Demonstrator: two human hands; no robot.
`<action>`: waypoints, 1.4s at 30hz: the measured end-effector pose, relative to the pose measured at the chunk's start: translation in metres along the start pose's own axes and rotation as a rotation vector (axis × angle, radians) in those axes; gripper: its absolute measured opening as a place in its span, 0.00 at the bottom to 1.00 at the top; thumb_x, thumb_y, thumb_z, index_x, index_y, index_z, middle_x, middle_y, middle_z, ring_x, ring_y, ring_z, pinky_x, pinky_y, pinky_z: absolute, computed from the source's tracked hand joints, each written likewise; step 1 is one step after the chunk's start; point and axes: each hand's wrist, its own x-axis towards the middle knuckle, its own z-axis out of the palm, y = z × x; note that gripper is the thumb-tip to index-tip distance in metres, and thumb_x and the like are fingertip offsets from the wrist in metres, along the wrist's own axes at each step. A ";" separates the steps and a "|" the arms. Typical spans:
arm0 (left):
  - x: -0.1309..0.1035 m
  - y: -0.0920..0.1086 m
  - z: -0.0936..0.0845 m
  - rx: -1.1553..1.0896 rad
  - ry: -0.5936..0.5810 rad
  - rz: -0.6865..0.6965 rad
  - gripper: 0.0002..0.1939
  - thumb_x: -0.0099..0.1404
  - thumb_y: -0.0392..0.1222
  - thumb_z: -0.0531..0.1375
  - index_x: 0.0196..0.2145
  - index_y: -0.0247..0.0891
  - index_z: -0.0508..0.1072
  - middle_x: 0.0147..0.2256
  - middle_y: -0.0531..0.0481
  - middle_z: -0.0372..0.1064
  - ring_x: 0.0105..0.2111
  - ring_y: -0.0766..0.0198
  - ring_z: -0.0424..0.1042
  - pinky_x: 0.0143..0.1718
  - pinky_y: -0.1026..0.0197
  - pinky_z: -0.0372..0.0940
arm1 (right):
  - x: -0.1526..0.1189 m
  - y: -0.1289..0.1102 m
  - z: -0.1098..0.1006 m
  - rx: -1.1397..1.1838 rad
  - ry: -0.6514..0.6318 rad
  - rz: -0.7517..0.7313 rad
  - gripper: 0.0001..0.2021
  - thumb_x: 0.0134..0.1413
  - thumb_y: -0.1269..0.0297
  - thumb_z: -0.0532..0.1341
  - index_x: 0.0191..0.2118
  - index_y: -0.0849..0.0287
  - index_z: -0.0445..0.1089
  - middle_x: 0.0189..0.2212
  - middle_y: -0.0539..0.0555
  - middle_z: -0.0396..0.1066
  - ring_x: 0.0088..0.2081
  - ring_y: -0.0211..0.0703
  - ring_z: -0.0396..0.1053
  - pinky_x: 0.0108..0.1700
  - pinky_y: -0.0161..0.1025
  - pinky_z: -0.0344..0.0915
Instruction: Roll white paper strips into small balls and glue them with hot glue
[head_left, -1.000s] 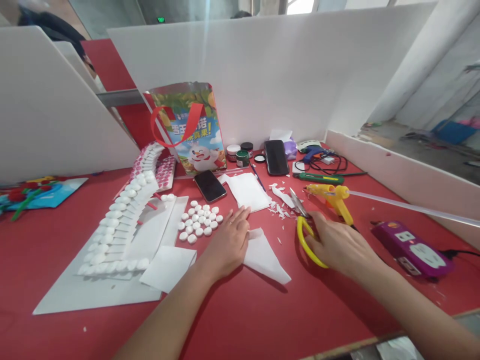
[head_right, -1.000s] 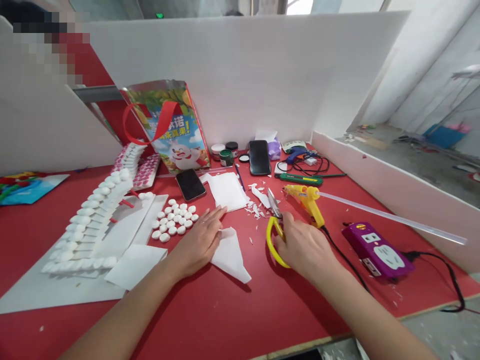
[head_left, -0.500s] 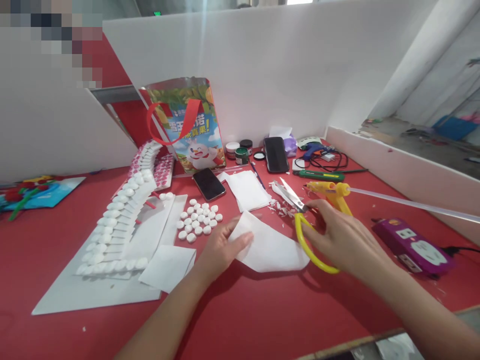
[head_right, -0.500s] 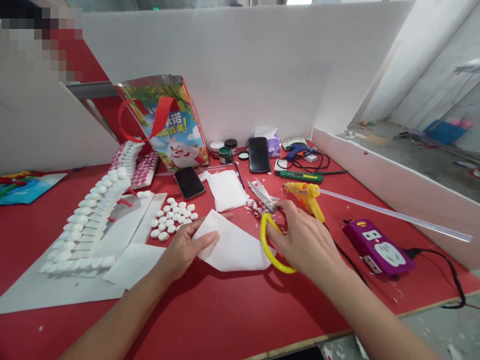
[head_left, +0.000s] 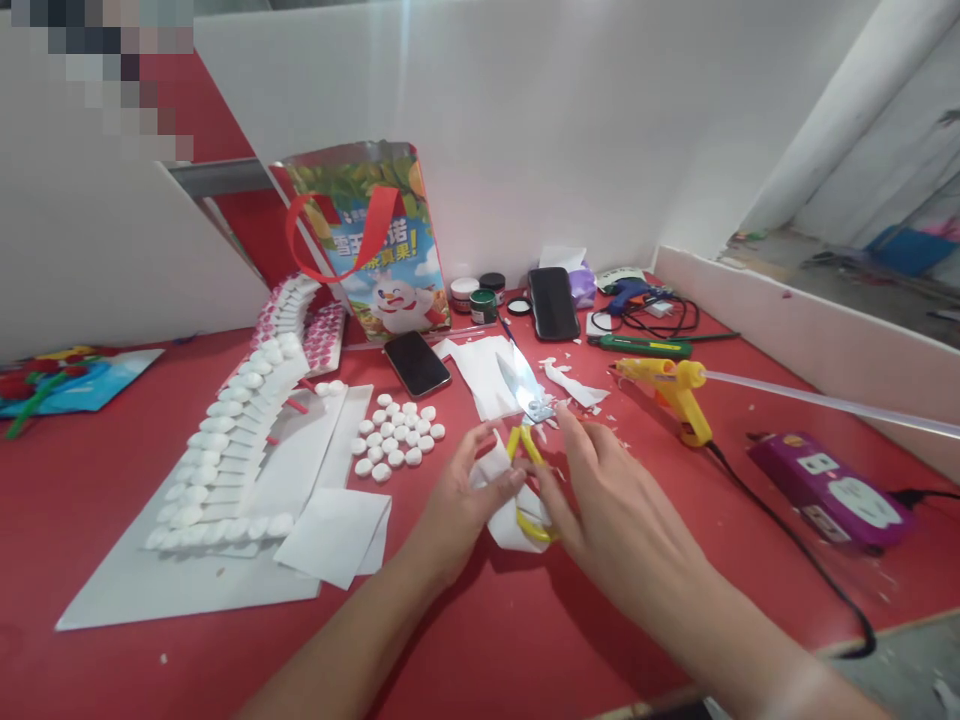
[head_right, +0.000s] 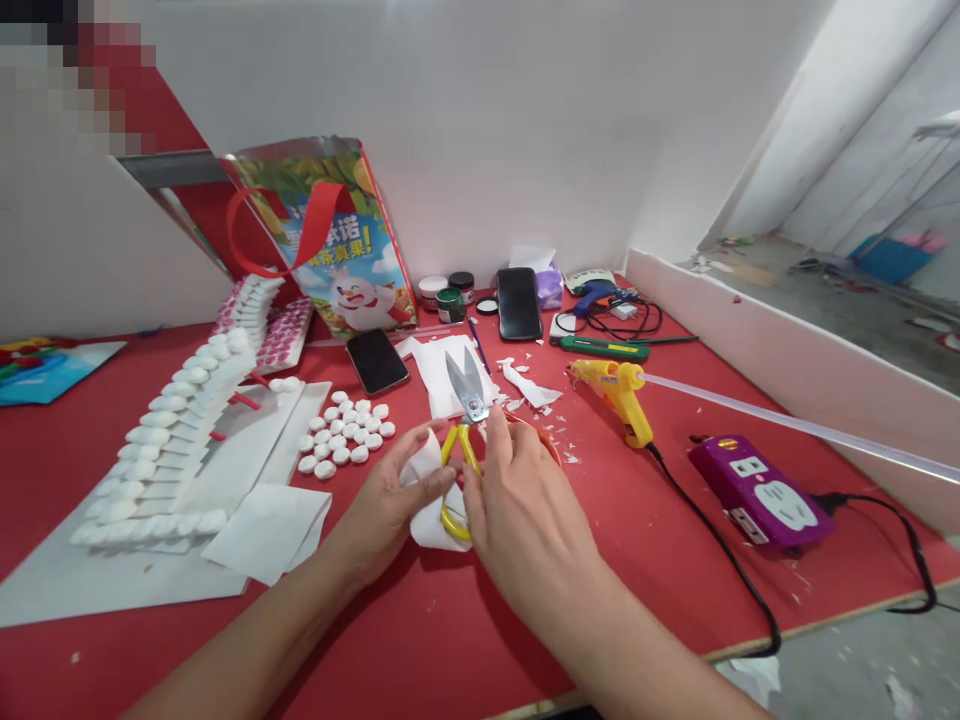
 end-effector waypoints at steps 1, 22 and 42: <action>0.001 0.003 -0.001 -0.013 0.011 -0.002 0.35 0.52 0.43 0.76 0.54 0.41 0.69 0.39 0.47 0.79 0.36 0.58 0.79 0.41 0.57 0.72 | 0.001 0.001 -0.007 0.028 0.006 -0.024 0.22 0.68 0.61 0.52 0.61 0.67 0.65 0.45 0.69 0.76 0.40 0.56 0.77 0.38 0.44 0.71; 0.003 0.016 -0.007 -0.169 -0.053 -0.065 0.17 0.50 0.40 0.76 0.37 0.34 0.79 0.32 0.45 0.81 0.30 0.59 0.80 0.34 0.62 0.75 | 0.059 0.067 0.023 0.896 -0.243 0.181 0.15 0.58 0.55 0.62 0.29 0.62 0.74 0.23 0.51 0.70 0.26 0.40 0.66 0.31 0.37 0.62; 0.007 0.022 -0.013 -0.190 0.102 0.032 0.19 0.47 0.37 0.77 0.35 0.32 0.77 0.30 0.46 0.80 0.26 0.62 0.78 0.30 0.64 0.75 | 0.206 0.071 0.100 -0.139 -0.476 -0.078 0.20 0.66 0.58 0.63 0.57 0.62 0.69 0.55 0.61 0.70 0.51 0.50 0.73 0.52 0.51 0.73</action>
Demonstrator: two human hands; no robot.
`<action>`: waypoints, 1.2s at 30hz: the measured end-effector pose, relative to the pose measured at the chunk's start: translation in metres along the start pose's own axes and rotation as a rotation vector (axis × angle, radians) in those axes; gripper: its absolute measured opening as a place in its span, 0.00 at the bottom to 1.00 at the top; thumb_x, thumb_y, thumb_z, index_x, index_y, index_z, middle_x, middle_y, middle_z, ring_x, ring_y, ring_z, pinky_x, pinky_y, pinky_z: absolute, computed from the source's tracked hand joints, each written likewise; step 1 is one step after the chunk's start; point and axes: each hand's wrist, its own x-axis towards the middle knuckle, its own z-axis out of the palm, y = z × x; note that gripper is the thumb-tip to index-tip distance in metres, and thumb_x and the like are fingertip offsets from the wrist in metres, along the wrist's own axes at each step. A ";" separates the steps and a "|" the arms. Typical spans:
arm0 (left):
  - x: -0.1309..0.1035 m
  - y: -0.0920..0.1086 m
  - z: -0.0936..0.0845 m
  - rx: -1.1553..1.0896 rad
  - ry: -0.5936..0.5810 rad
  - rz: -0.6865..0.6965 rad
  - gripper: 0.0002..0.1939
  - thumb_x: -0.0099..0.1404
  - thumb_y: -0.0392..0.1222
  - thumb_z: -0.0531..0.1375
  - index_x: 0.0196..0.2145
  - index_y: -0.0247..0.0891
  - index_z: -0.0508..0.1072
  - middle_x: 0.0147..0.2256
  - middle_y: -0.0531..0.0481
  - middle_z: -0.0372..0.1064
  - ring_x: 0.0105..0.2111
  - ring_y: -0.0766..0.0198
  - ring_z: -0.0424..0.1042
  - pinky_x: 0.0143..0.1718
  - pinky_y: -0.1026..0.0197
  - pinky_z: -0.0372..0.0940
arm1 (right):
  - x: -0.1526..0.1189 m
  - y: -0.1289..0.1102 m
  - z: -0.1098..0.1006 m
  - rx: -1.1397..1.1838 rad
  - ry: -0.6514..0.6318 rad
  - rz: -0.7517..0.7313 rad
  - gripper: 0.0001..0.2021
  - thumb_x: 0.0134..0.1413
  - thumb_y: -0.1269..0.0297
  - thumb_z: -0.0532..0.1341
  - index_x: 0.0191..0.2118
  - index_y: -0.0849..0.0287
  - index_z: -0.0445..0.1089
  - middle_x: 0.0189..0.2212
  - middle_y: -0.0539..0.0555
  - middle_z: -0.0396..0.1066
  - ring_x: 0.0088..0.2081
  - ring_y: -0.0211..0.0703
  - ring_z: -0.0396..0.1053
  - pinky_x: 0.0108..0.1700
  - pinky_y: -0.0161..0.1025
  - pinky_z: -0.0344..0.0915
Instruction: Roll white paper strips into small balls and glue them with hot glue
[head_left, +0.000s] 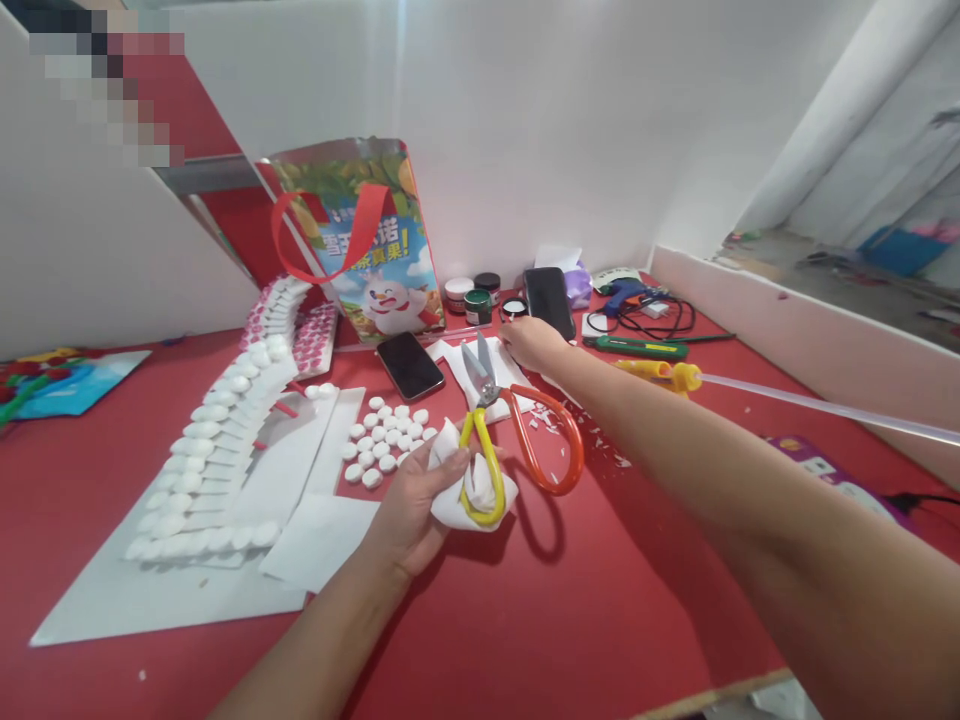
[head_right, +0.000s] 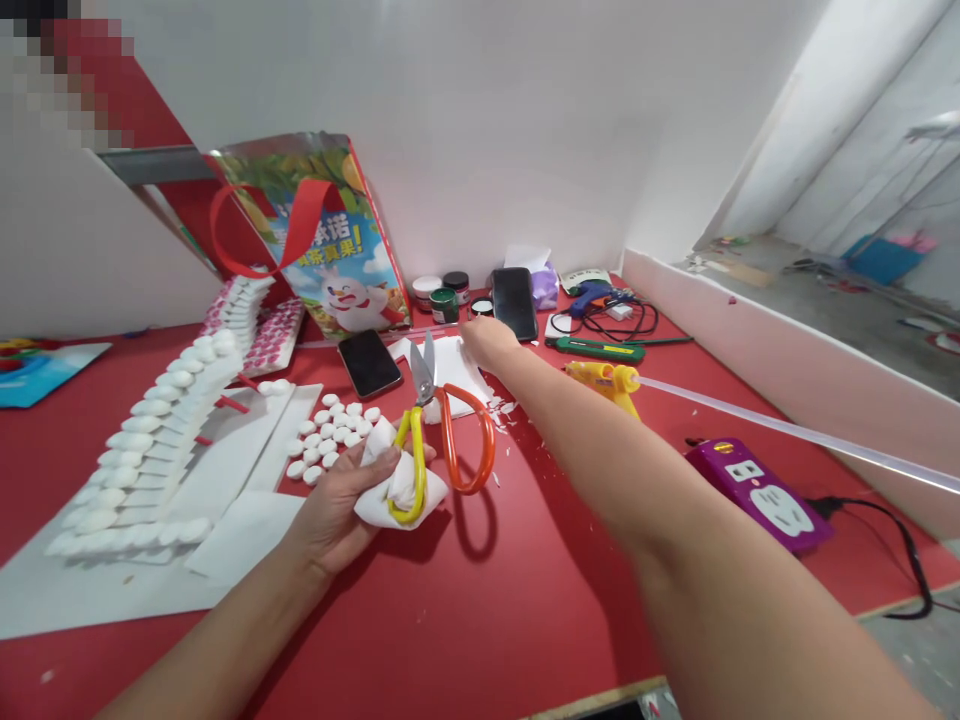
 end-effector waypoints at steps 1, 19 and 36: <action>0.000 0.000 -0.001 -0.004 -0.003 -0.002 0.20 0.46 0.37 0.77 0.36 0.32 0.77 0.30 0.46 0.81 0.26 0.62 0.78 0.29 0.64 0.75 | 0.001 0.003 0.000 -0.009 0.009 0.011 0.20 0.66 0.58 0.63 0.58 0.62 0.69 0.55 0.61 0.70 0.51 0.50 0.73 0.52 0.51 0.73; 0.003 0.002 -0.006 -0.061 0.004 -0.014 0.23 0.47 0.37 0.77 0.40 0.33 0.75 0.30 0.45 0.81 0.30 0.56 0.81 0.32 0.62 0.76 | 0.056 0.012 -0.008 -0.119 0.040 0.067 0.19 0.65 0.58 0.63 0.57 0.62 0.69 0.55 0.61 0.70 0.51 0.50 0.72 0.52 0.50 0.73; 0.005 0.002 -0.007 -0.024 -0.033 -0.024 0.29 0.50 0.38 0.76 0.49 0.33 0.75 0.39 0.40 0.82 0.41 0.46 0.82 0.40 0.53 0.77 | 0.066 0.009 -0.015 -0.183 -0.029 0.032 0.16 0.67 0.62 0.62 0.56 0.62 0.71 0.54 0.63 0.72 0.53 0.51 0.73 0.53 0.50 0.72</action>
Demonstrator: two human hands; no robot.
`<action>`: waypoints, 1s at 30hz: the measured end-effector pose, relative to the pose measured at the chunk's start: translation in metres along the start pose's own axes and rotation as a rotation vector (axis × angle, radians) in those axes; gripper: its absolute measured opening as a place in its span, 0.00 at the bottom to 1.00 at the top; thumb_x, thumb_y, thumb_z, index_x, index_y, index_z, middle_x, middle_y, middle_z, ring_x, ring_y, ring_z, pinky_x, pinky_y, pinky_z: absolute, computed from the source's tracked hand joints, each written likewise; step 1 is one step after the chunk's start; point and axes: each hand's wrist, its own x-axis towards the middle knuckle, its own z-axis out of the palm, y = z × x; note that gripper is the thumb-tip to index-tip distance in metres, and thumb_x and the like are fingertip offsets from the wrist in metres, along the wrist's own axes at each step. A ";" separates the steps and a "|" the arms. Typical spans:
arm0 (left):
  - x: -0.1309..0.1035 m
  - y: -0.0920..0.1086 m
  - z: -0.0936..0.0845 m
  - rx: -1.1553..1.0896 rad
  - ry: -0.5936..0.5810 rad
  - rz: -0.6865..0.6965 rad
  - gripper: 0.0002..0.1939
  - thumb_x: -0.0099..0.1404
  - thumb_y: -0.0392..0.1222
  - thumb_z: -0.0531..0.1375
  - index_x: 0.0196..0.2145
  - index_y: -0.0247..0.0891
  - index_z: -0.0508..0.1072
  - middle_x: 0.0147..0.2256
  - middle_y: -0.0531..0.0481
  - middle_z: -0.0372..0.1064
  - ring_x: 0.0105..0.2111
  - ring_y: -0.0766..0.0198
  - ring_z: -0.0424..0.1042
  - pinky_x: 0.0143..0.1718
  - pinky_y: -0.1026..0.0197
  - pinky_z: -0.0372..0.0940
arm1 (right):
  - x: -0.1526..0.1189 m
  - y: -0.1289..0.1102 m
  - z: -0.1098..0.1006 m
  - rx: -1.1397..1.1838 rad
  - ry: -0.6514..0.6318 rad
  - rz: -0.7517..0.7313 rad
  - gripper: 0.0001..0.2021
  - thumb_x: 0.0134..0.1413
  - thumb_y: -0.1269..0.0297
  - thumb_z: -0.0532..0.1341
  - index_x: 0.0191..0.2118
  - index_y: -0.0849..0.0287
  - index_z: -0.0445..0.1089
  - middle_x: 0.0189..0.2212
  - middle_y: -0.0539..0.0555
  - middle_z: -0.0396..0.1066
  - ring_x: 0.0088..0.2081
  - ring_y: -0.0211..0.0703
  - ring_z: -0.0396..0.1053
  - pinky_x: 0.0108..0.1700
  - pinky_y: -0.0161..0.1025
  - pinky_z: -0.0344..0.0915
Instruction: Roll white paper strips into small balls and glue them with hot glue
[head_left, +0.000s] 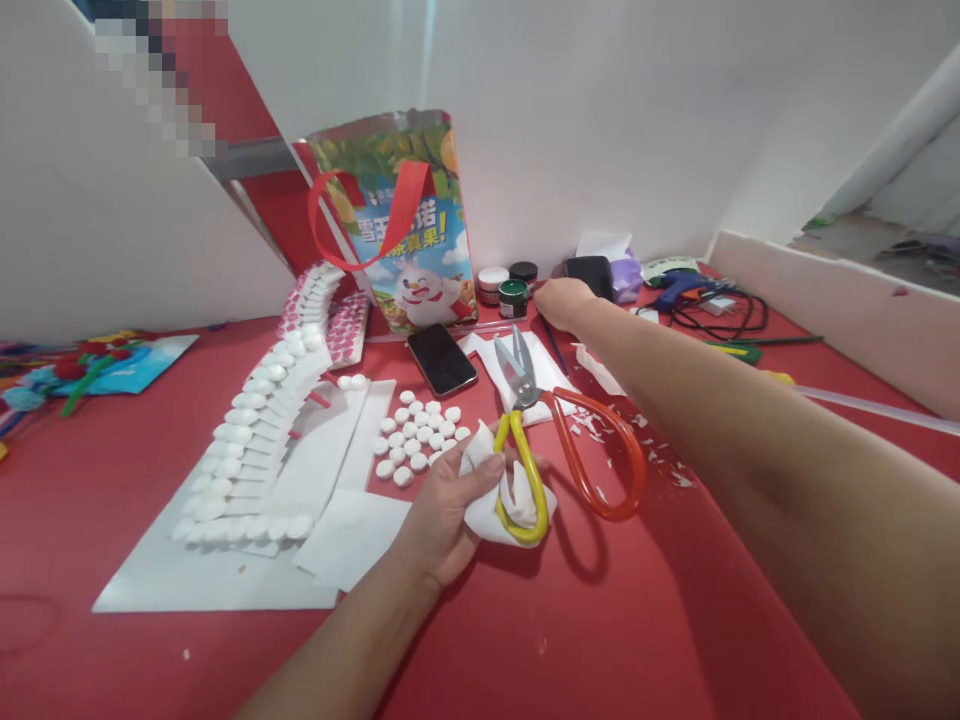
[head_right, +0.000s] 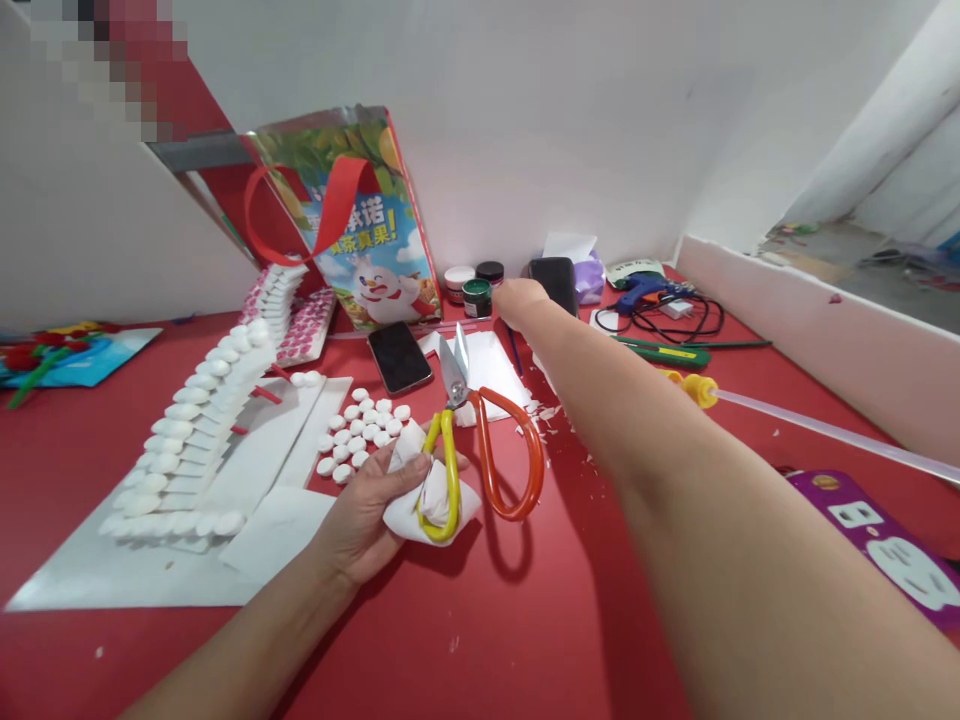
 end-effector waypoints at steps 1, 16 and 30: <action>0.000 0.000 0.000 0.004 0.004 -0.001 0.29 0.50 0.38 0.76 0.49 0.33 0.75 0.40 0.40 0.81 0.42 0.45 0.82 0.41 0.52 0.77 | 0.000 -0.001 0.001 0.003 0.000 -0.003 0.18 0.66 0.58 0.63 0.57 0.61 0.69 0.55 0.60 0.71 0.52 0.50 0.73 0.52 0.51 0.73; 0.001 -0.003 0.002 -0.030 0.059 0.054 0.19 0.50 0.36 0.76 0.39 0.33 0.77 0.31 0.47 0.80 0.29 0.60 0.79 0.32 0.64 0.73 | -0.054 -0.007 -0.013 0.222 0.011 -0.192 0.09 0.55 0.71 0.65 0.42 0.61 0.80 0.40 0.54 0.81 0.41 0.41 0.77 0.38 0.29 0.64; 0.020 -0.003 0.007 0.162 0.087 0.020 0.14 0.51 0.38 0.75 0.32 0.30 0.77 0.27 0.47 0.76 0.25 0.63 0.74 0.30 0.63 0.69 | -0.229 0.032 -0.029 0.341 -0.147 -0.057 0.07 0.57 0.69 0.63 0.37 0.50 0.78 0.35 0.52 0.80 0.34 0.43 0.74 0.34 0.35 0.62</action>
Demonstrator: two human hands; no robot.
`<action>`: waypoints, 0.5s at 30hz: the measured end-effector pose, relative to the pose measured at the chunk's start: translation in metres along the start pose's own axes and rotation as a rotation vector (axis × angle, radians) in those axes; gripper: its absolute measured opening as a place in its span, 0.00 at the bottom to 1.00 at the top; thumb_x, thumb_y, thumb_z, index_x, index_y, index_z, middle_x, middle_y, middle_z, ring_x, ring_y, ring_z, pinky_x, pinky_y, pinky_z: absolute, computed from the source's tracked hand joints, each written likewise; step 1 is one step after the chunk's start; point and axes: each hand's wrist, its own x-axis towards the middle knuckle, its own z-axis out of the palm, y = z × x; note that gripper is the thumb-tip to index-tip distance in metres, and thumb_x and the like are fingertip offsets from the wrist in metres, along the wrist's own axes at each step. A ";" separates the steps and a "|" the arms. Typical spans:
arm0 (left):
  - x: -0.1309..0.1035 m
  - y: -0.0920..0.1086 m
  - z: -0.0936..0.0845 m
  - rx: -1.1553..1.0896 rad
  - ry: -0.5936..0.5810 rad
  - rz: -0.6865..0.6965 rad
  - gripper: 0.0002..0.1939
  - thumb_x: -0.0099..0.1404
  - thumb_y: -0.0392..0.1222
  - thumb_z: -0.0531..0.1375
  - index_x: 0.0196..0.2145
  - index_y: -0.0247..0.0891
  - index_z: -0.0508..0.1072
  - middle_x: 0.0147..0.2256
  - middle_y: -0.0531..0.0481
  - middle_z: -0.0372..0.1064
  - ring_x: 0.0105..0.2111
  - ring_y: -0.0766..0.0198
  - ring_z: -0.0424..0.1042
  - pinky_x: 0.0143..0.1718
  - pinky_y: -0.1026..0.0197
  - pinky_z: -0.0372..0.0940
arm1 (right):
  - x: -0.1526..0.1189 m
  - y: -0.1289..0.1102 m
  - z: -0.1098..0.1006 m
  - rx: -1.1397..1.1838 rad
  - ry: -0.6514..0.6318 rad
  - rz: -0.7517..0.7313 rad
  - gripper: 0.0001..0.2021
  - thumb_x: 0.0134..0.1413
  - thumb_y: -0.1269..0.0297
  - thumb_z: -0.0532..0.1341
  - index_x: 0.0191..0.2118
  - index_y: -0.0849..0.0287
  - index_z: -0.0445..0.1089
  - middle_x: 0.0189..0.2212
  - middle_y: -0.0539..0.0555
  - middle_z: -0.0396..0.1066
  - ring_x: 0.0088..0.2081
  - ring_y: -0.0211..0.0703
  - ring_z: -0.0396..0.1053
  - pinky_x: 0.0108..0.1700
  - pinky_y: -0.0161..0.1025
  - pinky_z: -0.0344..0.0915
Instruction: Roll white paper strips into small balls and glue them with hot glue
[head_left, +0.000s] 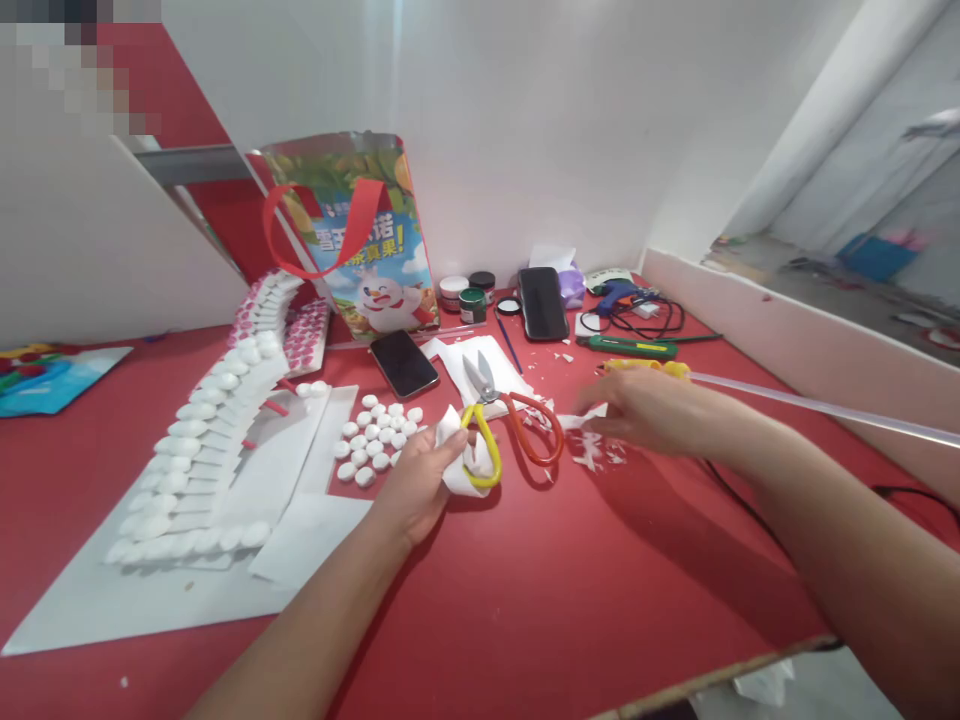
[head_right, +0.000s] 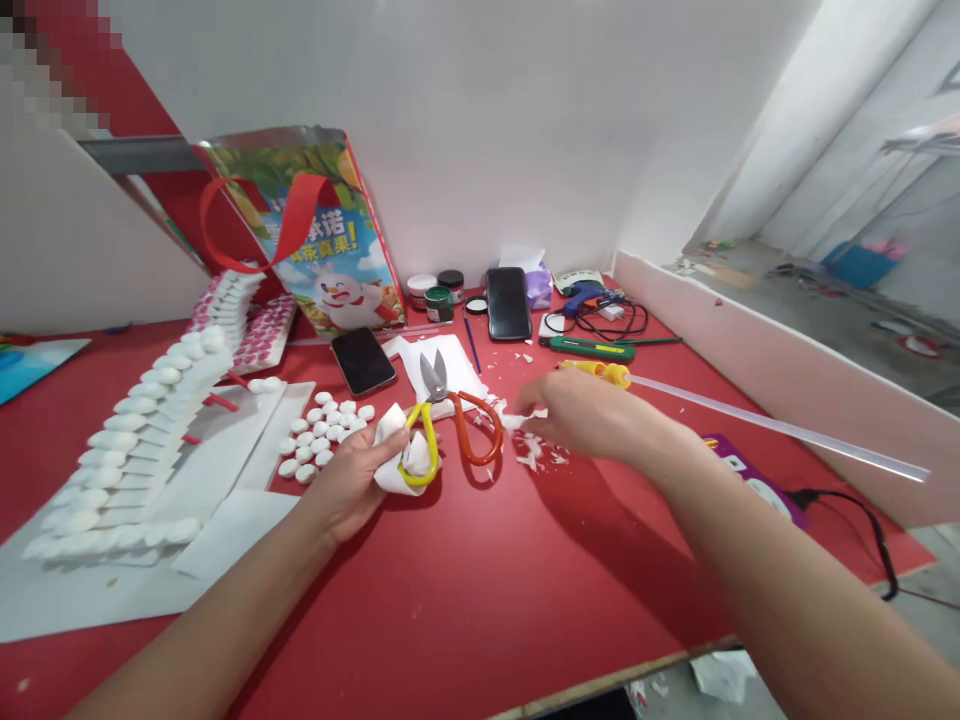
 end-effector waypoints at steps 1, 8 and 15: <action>0.001 0.000 0.000 0.011 0.015 -0.003 0.13 0.52 0.38 0.74 0.32 0.31 0.76 0.27 0.47 0.77 0.24 0.63 0.74 0.30 0.63 0.69 | -0.008 0.001 0.004 -0.007 0.039 -0.003 0.08 0.58 0.68 0.61 0.35 0.50 0.78 0.34 0.52 0.79 0.35 0.44 0.75 0.35 0.36 0.62; -0.003 0.000 0.003 0.103 0.049 0.001 0.10 0.57 0.38 0.71 0.34 0.30 0.77 0.28 0.44 0.78 0.25 0.61 0.76 0.31 0.62 0.70 | -0.017 0.002 0.024 -0.044 0.267 0.012 0.12 0.59 0.73 0.56 0.29 0.55 0.73 0.34 0.57 0.77 0.37 0.48 0.73 0.39 0.40 0.63; -0.002 0.001 0.001 0.067 0.064 -0.019 0.12 0.57 0.36 0.71 0.38 0.31 0.76 0.28 0.47 0.77 0.26 0.63 0.76 0.31 0.63 0.71 | -0.006 0.004 0.050 0.029 0.135 -0.121 0.10 0.58 0.75 0.58 0.34 0.57 0.76 0.38 0.58 0.77 0.39 0.47 0.74 0.41 0.38 0.63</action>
